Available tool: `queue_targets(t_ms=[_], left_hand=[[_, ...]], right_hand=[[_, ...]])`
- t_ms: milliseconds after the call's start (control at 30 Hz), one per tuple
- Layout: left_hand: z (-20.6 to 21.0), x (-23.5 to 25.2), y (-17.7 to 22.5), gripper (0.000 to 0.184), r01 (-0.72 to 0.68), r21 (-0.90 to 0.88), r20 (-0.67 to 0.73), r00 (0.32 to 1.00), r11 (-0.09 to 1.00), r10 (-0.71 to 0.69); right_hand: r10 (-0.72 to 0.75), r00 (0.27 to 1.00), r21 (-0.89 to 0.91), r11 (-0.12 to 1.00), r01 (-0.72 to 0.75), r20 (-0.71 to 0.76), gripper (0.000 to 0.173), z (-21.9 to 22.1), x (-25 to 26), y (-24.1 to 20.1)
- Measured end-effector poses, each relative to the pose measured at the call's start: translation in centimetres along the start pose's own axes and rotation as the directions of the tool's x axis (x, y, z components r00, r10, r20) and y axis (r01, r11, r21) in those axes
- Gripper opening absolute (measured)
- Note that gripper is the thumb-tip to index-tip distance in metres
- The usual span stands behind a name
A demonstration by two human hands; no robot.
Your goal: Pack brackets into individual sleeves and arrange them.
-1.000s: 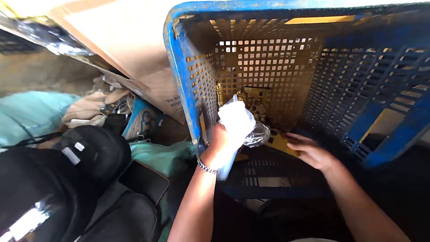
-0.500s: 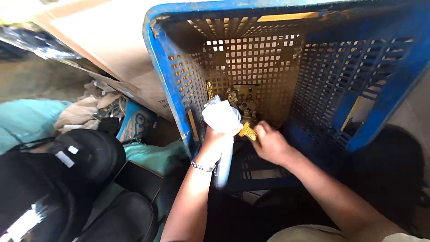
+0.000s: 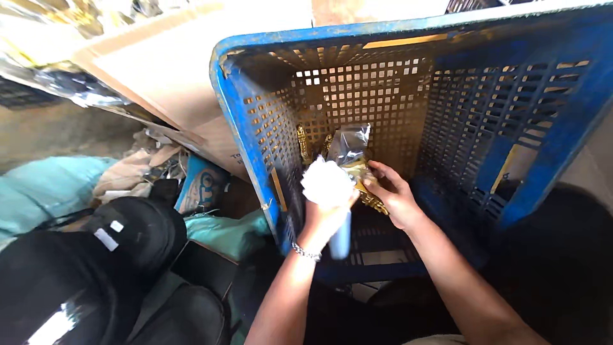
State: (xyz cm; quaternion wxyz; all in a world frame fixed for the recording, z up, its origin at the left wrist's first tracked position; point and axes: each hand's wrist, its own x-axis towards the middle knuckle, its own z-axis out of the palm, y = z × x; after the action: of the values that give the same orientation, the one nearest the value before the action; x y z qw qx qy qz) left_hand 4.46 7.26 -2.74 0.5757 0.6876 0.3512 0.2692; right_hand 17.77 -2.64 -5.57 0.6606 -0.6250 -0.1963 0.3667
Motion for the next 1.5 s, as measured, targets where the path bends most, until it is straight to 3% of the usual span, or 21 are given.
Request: queue_targets(t_ms=[100, 200, 300, 367, 400, 433, 467, 533, 567, 600, 667, 733, 833, 933, 1167, 1200, 1267, 1300, 1333, 1400, 1500], left_hand=[[1.5, -1.3, -0.4, 0.053, -0.072, -0.066, 0.149, 0.986, 0.995, 0.081], [1.1, -0.9, -0.2, 0.053, 0.01, -0.083, 0.204, 0.979, 0.997, 0.007], [-0.7, -0.2, 0.8, 0.042, 0.215, -0.149, 0.191, 0.964, 0.965, -0.185], [-2.0, 0.2, 1.5, 0.037, 0.277, -0.209, 0.13, 0.958, 0.938, -0.254], [-2.5, 0.4, 1.6, 0.038, 0.272, -0.235, 0.098, 0.962, 0.933, -0.256], [-2.8, 0.4, 1.6, 0.042, 0.24, -0.251, 0.073, 0.971, 0.938, -0.229], [-3.0, 0.4, 1.4, 0.051, 0.184, -0.246, 0.061, 0.983, 0.951, -0.175], [-2.6, 0.3, 0.9, 0.062, 0.063, -0.172, 0.047, 0.997, 0.983, -0.055], [-2.1, 0.2, 0.7, 0.061, 0.021, -0.103, 0.058, 0.998, 0.994, -0.015], [-1.3, 0.1, 0.4, 0.058, -0.031, -0.015, 0.083, 0.996, 0.999, 0.032], [0.4, 0.0, -0.7, 0.053, -0.246, 0.141, 0.152, 0.963, 0.959, 0.224], [1.6, -0.3, -1.2, 0.05, -0.315, 0.101, 0.205, 0.935, 0.944, 0.29], [0.8, -1.1, 0.7, 0.056, 0.028, -0.197, 0.337, 0.941, 0.98, 0.041], [0.2, -0.9, 1.8, 0.042, 0.279, -0.2, 0.433, 0.885, 0.939, -0.171], [0.4, 0.1, 1.1, 0.046, 0.141, 0.239, 0.476, 0.845, 0.961, -0.243], [0.2, 0.2, 1.1, 0.04, 0.082, 0.303, 0.403, 0.892, 0.95, -0.205], [-1.0, 1.4, 0.0, 0.037, -0.097, 0.386, 0.155, 0.987, 0.917, 0.039], [-1.9, 2.3, -0.5, 0.037, -0.155, 0.402, 0.012, 0.986, 0.902, 0.165], [-2.6, 2.9, -0.6, 0.039, -0.156, 0.378, -0.083, 0.976, 0.913, 0.201], [-2.8, 1.8, 0.8, 0.046, -0.011, 0.141, -0.042, 0.999, 0.99, 0.017], [-0.7, 0.0, 1.6, 0.04, 0.206, -0.174, 0.323, 0.936, 0.963, -0.142]], right_hand=[[0.122, 0.987, 0.136, 0.981, -0.136, 0.106, 0.036, 0.4, -1.0, -0.5], [0.175, 0.97, 0.348, 0.91, -0.225, 0.168, 0.021, 0.4, -2.3, -0.1], [0.104, 0.995, 0.041, 0.994, -0.103, -0.001, 0.023, -0.6, -1.8, 0.7], [0.002, 1.0, -0.298, 0.954, -0.005, -0.01, 0.028, -2.8, -1.8, 0.4], [-0.078, 0.997, -0.342, 0.937, 0.074, 0.003, 0.024, -4.2, -2.3, -0.2], [-0.18, 0.984, -0.242, 0.954, 0.176, 0.006, 0.015, -5.8, -3.0, -1.0], [-0.29, 0.957, 0.0, 0.957, 0.291, 0.021, 0.007, -7.7, -3.5, -1.8], [-0.478, 0.876, 0.537, 0.755, 0.375, 0.061, 0.022, -9.8, -3.7, -4.2], [-0.521, 0.848, 0.615, 0.702, 0.359, 0.1, 0.031, -9.4, -3.5, -5.6], [-0.477, 0.867, 0.508, 0.787, 0.348, 0.144, 0.037, -8.4, -3.3, -6.3], [-0.224, 0.939, 0.069, 0.975, 0.213, 0.262, 0.031, -5.4, -2.8, -5.5], [-0.031, 0.947, -0.236, 0.965, 0.111, 0.32, 0.029, -2.7, -2.4, -3.9], [0.016, 0.956, -0.181, 0.983, 0.039, 0.294, 0.008, -2.3, -2.8, -2.4], [0.075, 0.967, -0.101, 0.994, -0.052, 0.243, 0.016, -1.9, -3.9, -1.6], [0.05, 0.945, -0.251, 0.967, 0.035, 0.324, 0.006, -4.1, -3.9, -2.1], [0.076, 0.947, -0.245, 0.97, 0.002, 0.311, 0.008, -4.3, -3.7, -2.1], [0.108, 0.959, -0.148, 0.986, -0.071, 0.263, 0.018, -4.8, -3.5, -1.8], [0.1, 0.973, -0.07, 0.994, -0.087, 0.207, 0.022, -4.9, -3.4, -1.6], [0.091, 0.988, -0.001, 0.996, -0.091, 0.125, 0.026, -4.7, -3.2, -1.5], [0.017, 1.0, -0.028, 0.999, -0.016, 0.01, 0.032, -3.2, -2.6, -1.7], [-0.176, 0.928, -0.318, 0.905, 0.284, 0.327, 0.028, -0.4, -1.7, -2.8]])
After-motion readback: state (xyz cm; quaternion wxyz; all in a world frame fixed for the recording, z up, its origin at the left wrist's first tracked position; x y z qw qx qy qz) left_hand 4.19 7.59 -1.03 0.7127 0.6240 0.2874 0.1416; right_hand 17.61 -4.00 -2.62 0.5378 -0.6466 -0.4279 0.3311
